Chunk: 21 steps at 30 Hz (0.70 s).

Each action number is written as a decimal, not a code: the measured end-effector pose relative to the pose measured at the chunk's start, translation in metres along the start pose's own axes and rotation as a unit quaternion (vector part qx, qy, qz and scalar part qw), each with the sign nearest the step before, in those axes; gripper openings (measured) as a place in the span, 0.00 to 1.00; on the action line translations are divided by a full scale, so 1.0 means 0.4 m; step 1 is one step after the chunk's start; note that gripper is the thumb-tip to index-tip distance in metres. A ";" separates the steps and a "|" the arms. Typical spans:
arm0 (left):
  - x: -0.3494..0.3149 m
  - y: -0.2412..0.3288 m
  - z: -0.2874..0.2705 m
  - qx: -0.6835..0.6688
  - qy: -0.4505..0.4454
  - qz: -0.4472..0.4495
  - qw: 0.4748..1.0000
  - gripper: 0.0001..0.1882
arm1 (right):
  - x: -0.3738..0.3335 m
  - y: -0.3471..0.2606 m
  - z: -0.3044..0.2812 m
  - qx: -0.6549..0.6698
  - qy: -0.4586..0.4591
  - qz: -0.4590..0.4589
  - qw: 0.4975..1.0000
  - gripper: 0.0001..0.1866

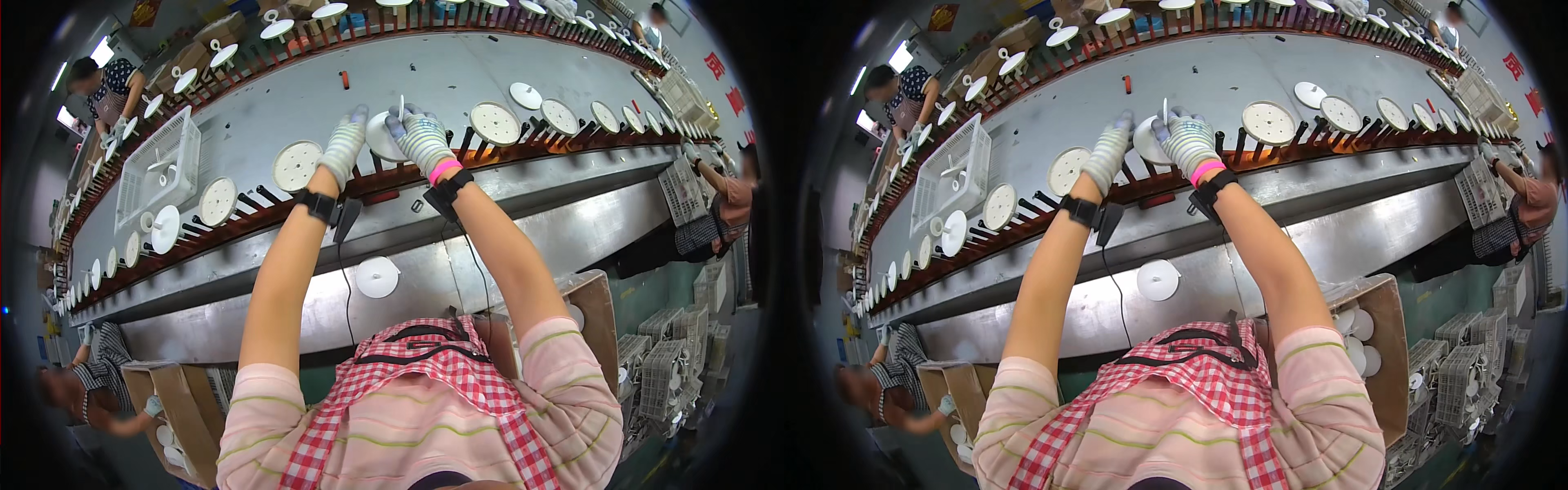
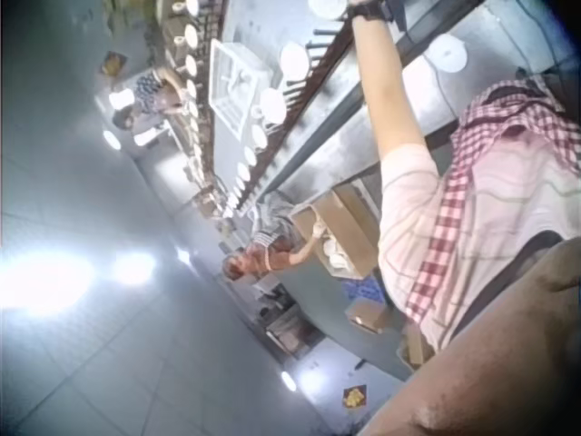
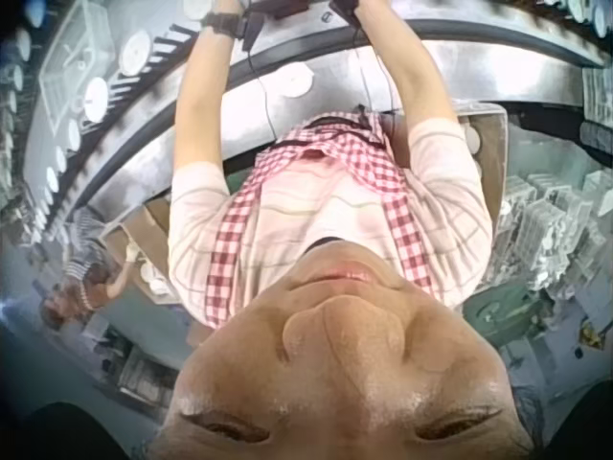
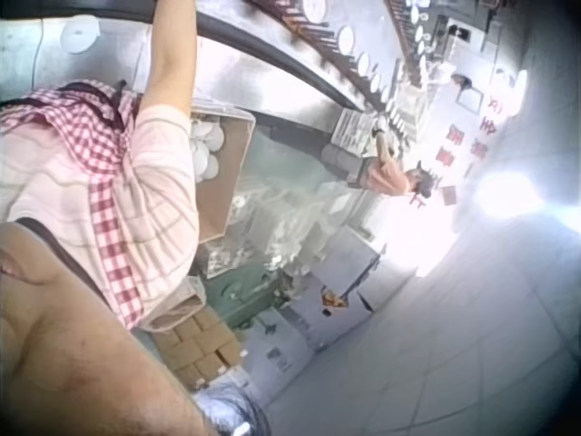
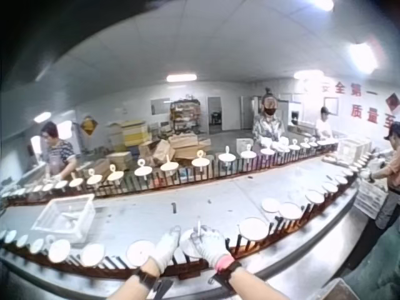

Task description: The person picks up white lamp shades from a box and places them onto a moving circular assembly line rack.

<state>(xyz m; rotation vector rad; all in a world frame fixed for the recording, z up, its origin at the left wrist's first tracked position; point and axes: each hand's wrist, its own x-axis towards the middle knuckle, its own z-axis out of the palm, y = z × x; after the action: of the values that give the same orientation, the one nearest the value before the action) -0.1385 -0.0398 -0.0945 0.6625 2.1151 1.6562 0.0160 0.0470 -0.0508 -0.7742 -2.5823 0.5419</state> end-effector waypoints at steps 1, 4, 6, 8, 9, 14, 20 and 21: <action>0.016 0.015 0.008 0.047 -0.060 -0.062 0.995 0.33 | -0.013 -0.005 0.004 -0.017 0.017 -0.038 0.999 0.24; -0.029 0.099 0.051 0.179 -0.095 -0.091 0.975 0.37 | -0.060 0.016 0.051 -0.049 0.112 -0.128 0.984 0.22; -0.089 0.143 0.034 0.309 -0.023 -0.069 0.948 0.37 | -0.071 0.028 0.050 -0.014 0.099 -0.154 0.983 0.22; -0.113 0.146 -0.018 0.356 -0.036 -0.057 0.932 0.36 | -0.037 -0.013 0.007 0.101 -0.024 -0.080 0.991 0.20; -0.142 0.190 -0.036 0.418 -0.072 -0.026 0.905 0.36 | -0.003 -0.032 -0.022 0.164 -0.084 -0.033 0.982 0.20; -0.130 0.105 -0.112 0.422 0.011 -0.010 0.906 0.30 | 0.036 -0.151 0.005 0.113 -0.146 0.054 0.981 0.21; -0.055 -0.021 -0.233 0.412 0.002 0.111 0.904 0.23 | 0.019 -0.190 0.065 0.104 -0.043 -0.018 0.993 0.22; -0.105 -0.017 -0.213 0.176 -0.128 0.140 0.966 0.23 | -0.015 -0.150 0.071 0.037 -0.080 -0.111 0.990 0.20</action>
<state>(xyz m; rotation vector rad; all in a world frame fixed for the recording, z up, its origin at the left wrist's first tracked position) -0.1524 -0.1331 -0.0807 1.2641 2.2165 1.2394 -0.0187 -0.0099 -0.0486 -0.4253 -2.7306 0.6493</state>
